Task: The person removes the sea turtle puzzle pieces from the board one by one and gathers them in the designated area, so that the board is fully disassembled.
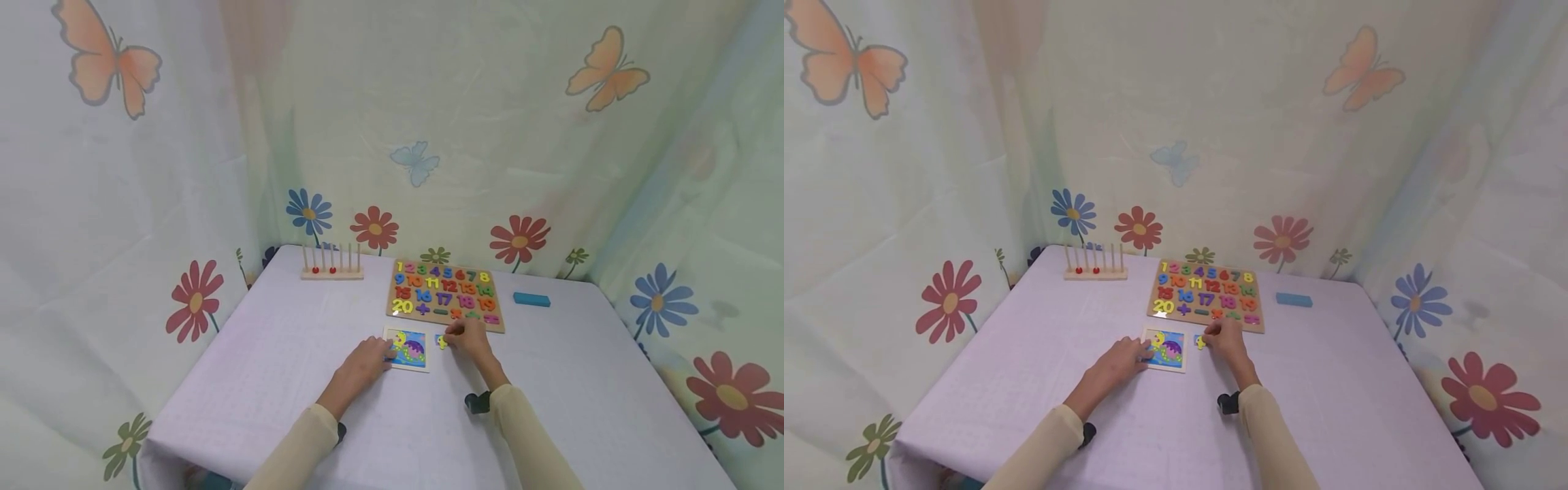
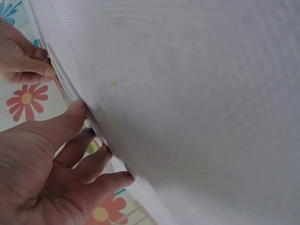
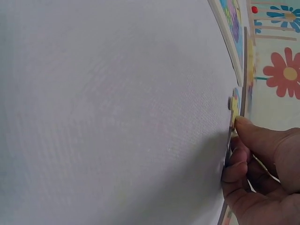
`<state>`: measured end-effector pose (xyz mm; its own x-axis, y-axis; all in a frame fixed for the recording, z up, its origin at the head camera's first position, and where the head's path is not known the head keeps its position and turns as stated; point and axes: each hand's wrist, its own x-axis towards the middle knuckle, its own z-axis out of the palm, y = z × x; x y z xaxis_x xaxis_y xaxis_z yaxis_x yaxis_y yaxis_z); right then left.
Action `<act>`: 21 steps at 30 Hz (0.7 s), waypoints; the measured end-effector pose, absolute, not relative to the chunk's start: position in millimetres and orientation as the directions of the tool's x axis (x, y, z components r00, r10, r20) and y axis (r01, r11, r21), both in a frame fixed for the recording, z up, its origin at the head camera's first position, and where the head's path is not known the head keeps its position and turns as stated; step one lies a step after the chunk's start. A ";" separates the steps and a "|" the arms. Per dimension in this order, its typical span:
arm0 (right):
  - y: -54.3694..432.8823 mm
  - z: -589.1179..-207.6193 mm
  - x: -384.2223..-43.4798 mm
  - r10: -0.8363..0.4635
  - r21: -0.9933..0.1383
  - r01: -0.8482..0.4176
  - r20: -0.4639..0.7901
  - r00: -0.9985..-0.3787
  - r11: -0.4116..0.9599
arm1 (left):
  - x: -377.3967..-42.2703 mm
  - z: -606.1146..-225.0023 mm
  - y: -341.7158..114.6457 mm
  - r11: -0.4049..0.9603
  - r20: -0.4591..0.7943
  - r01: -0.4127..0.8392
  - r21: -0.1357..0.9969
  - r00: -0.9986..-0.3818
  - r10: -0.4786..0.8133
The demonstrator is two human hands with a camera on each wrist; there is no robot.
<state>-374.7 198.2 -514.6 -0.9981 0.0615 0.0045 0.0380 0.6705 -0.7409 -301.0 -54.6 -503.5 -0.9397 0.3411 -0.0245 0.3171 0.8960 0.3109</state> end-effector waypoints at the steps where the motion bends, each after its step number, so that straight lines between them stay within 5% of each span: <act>1: 197.8 -515.0 -374.5 0.067 -0.742 0.039 0.009 -0.998 0.669 | -301.5 -503.6 -54.5 0.896 -0.029 0.319 0.310 -0.938 0.344; 13: 171.1 -500.4 -372.6 -0.136 -0.739 -0.233 0.190 -0.972 0.632 | -304.0 -499.4 -51.9 0.891 -0.018 0.334 0.308 -0.934 0.357; 21: 150.4 -507.2 -376.2 -0.201 -0.738 -0.230 0.130 -0.971 0.635 | -305.4 -498.1 -49.9 0.896 -0.045 0.309 0.319 -0.939 0.340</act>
